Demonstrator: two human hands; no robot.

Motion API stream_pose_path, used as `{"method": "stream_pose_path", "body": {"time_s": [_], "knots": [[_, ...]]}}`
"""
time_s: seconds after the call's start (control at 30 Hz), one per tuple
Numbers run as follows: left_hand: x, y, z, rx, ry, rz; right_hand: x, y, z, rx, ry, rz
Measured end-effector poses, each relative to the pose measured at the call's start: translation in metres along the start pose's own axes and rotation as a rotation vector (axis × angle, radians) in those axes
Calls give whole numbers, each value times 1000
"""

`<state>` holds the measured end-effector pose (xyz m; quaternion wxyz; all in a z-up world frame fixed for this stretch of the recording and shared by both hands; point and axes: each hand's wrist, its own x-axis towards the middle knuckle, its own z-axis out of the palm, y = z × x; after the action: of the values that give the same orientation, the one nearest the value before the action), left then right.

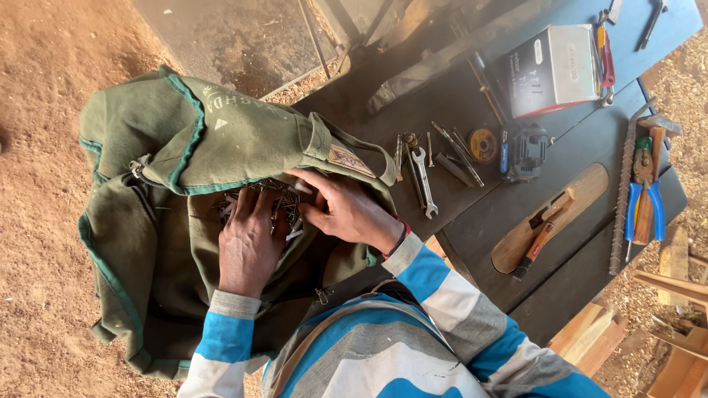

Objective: The person sorts through a green tool bag containing various items, placing tools like a wrench and hand planer on a black surface, and then sorts through a pile of screws and nails within the bag.

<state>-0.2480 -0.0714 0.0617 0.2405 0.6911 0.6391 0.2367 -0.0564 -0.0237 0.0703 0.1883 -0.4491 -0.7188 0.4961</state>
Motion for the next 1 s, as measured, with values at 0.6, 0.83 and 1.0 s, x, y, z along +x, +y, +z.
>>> {"method": "stream_pose_path", "body": {"time_s": [0.6, 0.83, 1.0], "knots": [[-3, 10, -3, -17, -1, -31, -17, -45, -2, -566, 189, 191], [0, 15, -3, 13, 12, -34, -15, -24, 4, -578, 77, 318], [-6, -5, 19, 0, 3, -30, -24, -7, 3, -492, 190, 39]]}}
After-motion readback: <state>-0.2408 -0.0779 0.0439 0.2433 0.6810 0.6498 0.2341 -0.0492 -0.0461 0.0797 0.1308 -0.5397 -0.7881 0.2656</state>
